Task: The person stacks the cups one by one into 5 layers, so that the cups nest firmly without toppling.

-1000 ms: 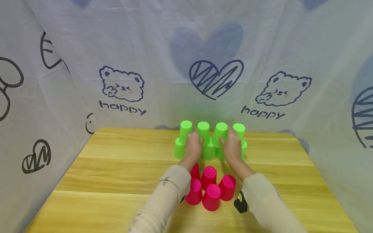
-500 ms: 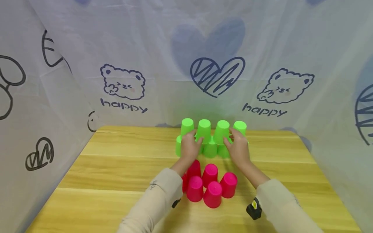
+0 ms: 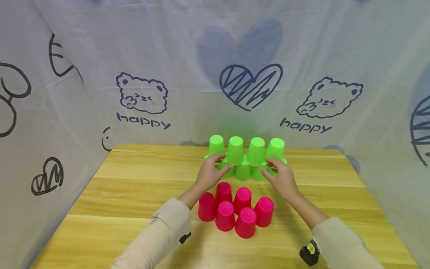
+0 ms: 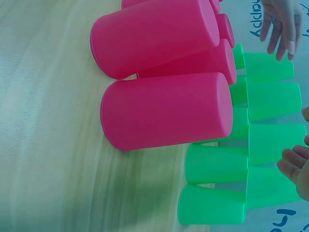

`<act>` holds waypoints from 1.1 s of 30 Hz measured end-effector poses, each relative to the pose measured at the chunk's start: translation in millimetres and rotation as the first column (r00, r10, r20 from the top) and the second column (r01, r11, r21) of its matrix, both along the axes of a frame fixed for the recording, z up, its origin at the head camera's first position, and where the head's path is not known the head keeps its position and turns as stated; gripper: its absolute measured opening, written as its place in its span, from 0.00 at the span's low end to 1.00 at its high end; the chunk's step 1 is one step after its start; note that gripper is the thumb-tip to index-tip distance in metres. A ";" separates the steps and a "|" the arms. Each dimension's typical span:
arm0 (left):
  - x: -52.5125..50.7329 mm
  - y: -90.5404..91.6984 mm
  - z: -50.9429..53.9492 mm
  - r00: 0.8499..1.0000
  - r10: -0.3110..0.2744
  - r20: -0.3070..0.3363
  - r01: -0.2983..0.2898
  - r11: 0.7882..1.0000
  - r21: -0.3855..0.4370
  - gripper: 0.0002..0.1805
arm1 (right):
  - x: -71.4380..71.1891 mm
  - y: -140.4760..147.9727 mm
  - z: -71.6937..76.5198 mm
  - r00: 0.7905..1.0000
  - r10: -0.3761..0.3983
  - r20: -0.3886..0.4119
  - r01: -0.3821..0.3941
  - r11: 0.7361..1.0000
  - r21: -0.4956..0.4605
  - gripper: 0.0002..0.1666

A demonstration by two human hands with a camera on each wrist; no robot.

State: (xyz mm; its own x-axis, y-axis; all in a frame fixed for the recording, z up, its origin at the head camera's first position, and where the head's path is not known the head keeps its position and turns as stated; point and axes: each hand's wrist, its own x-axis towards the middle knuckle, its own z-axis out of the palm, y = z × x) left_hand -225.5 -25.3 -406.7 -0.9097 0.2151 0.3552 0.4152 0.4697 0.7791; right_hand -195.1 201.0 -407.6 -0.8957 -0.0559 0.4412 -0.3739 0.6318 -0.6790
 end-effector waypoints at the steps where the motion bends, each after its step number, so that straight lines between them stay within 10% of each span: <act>1: 0.9 -3.0 -1.3 1.000 -0.011 0.009 0.011 1.000 0.002 0.23 | 1.4 1.0 -0.4 1.000 0.008 0.007 -0.008 1.000 -0.004 0.21; 18: 23.1 -34.0 -18.8 0.976 -0.075 0.202 0.076 0.997 0.003 0.25 | 30.0 17.3 -15.4 0.966 0.114 0.231 -0.120 0.993 0.014 0.26; 33: 50.5 -58.7 -55.7 0.953 -0.104 0.286 0.085 0.993 0.079 0.26 | 54.3 28.8 -37.8 0.930 0.212 0.301 -0.193 0.977 -0.092 0.29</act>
State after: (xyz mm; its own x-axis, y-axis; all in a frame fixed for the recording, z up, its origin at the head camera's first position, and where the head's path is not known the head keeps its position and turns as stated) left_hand -175.0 -84.0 -462.4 -0.9522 0.2900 0.0958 0.2075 0.3838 0.8998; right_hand -140.8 229.9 -445.4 -0.9603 -0.2324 0.1544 -0.2567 0.5195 -0.8150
